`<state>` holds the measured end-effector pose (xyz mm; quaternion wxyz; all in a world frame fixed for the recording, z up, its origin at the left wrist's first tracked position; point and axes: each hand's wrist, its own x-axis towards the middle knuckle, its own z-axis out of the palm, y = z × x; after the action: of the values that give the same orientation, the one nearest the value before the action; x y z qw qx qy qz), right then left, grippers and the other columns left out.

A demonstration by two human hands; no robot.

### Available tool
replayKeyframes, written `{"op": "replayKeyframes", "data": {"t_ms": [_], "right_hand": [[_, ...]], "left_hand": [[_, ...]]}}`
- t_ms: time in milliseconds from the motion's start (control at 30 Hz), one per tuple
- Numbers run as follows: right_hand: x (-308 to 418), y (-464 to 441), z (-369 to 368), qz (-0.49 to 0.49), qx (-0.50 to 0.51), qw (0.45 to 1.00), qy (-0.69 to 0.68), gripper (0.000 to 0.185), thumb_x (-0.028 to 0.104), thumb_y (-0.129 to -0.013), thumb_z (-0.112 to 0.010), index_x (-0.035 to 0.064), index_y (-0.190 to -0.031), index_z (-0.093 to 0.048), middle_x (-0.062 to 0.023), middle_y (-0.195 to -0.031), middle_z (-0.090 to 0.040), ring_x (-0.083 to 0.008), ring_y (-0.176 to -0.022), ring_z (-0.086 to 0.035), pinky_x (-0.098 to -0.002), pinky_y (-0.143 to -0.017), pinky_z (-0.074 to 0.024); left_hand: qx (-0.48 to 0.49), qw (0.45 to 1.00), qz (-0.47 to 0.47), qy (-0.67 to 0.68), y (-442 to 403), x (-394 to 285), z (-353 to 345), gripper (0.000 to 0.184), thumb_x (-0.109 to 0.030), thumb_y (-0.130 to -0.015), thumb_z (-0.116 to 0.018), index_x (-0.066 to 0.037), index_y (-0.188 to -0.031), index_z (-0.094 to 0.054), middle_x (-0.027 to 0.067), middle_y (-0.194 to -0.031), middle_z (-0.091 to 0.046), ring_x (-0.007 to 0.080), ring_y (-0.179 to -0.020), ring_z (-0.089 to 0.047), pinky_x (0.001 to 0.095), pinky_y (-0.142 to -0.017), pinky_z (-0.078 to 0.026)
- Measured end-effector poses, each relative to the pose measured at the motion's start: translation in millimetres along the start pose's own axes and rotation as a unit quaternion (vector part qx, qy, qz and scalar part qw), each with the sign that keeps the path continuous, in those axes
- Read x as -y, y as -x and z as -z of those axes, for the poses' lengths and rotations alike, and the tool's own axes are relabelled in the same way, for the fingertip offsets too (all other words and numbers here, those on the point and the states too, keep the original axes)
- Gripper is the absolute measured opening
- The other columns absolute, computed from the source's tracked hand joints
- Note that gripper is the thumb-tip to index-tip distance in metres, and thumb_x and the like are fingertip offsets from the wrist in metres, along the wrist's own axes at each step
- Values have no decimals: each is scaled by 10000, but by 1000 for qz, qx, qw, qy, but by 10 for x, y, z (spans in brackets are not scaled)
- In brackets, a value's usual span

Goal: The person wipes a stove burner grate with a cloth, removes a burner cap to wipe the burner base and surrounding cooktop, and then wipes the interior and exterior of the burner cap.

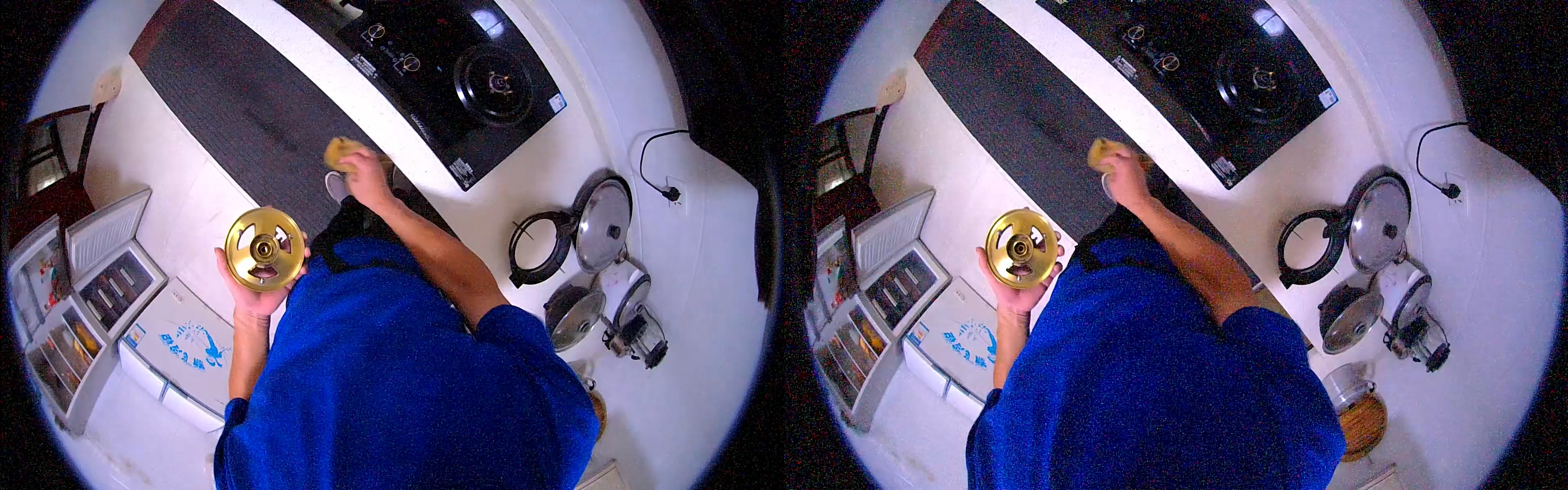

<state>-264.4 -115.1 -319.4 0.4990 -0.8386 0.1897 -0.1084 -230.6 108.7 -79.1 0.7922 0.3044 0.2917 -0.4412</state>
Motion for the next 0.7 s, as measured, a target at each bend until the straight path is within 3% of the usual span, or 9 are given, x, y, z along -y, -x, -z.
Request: {"op": "replayKeyframes", "data": {"t_ms": [100,167,300,367,400,500,533,633,700], "right_hand": [[216,-102,108,-31,38,996,-80,301,-54,-710,-631,31,-994,-683,-142,-992,-631,-352,-1027,-609,-419,-905,-501],[209,63,539,-130,-41,986,-99,345,-61,-712,-634,31,-1041,-682,-143,-1023,-637,-321,-1031,-620,-385,-916,-500],[-428,740,1324,-64,-173,968,168,423,-22,-790,-630,5,-1211,-600,-213,-1206,-542,-391,-1144,-530,-480,-1019,-429],[-921,937,1186,-108,-163,954,228,355,-5,-858,-581,-12,-1213,-595,-217,-1195,-545,-408,-1138,-525,-456,-1020,-423],[-1007,849,1040,-146,-183,960,157,348,2,-868,-578,-11,-1215,-598,-207,-1184,-561,-405,-1132,-532,-455,-1014,-425],[-940,185,699,-108,-193,935,278,312,35,-888,-577,-6,-1194,-620,-178,-1155,-598,-383,-1117,-552,-455,-990,-437],[-887,-98,514,-217,-245,936,127,267,64,-901,-575,-3,-1152,-636,-171,-1162,-597,-365,-1120,-556,-459,-971,-443],[-636,-711,106,-21,-159,964,211,334,-3,-790,-619,22,-1120,-662,-173,-1094,-626,-374,-1067,-573,-444,-943,-464],[-591,-1122,-282,45,-36,998,15,309,-14,-806,-622,30,-1103,-695,-145,-1063,-665,-306,-1016,-632,-396,-931,-493]], "left_hand": [[31,999,9,-25,-24,-32,-8,1066,-904,-759,-411,-147,-1508,-370,257,-1380,-494,434,-1133,-568,490,-804,-531],[76,996,1,-45,-64,-37,3,1052,-902,-759,-415,-189,-1529,-336,258,-1363,-501,429,-1119,-575,493,-800,-535],[94,996,-3,-10,-112,-40,260,1086,-917,-744,-412,-207,-1555,-284,320,-1399,-447,466,-1153,-564,527,-858,-550],[77,997,8,17,-100,-58,340,1085,-919,-750,-395,-189,-1547,-303,311,-1408,-445,485,-1167,-549,528,-856,-549],[15,1000,11,24,-71,-53,477,1084,-918,-758,-382,-169,-1540,-321,301,-1403,-453,495,-1176,-537,541,-861,-542],[-15,999,-9,31,-23,-42,543,1087,-925,-763,-342,-147,-1522,-355,269,-1411,-465,494,-1181,-530,541,-873,-521],[-18,1000,-10,24,6,-42,503,1087,-925,-763,-342,-147,-1522,-355,269,-1411,-465,494,-1181,-530,541,-873,-521],[1,999,-39,-22,-33,-45,400,1033,-890,-781,-385,-149,-1501,-385,270,-1344,-528,423,-1096,-602,487,-815,-540],[-29,999,-28,-24,-60,-70,406,1034,-887,-775,-409,-146,-1496,-392,267,-1337,-534,422,-1094,-601,487,-820,-541]]}}
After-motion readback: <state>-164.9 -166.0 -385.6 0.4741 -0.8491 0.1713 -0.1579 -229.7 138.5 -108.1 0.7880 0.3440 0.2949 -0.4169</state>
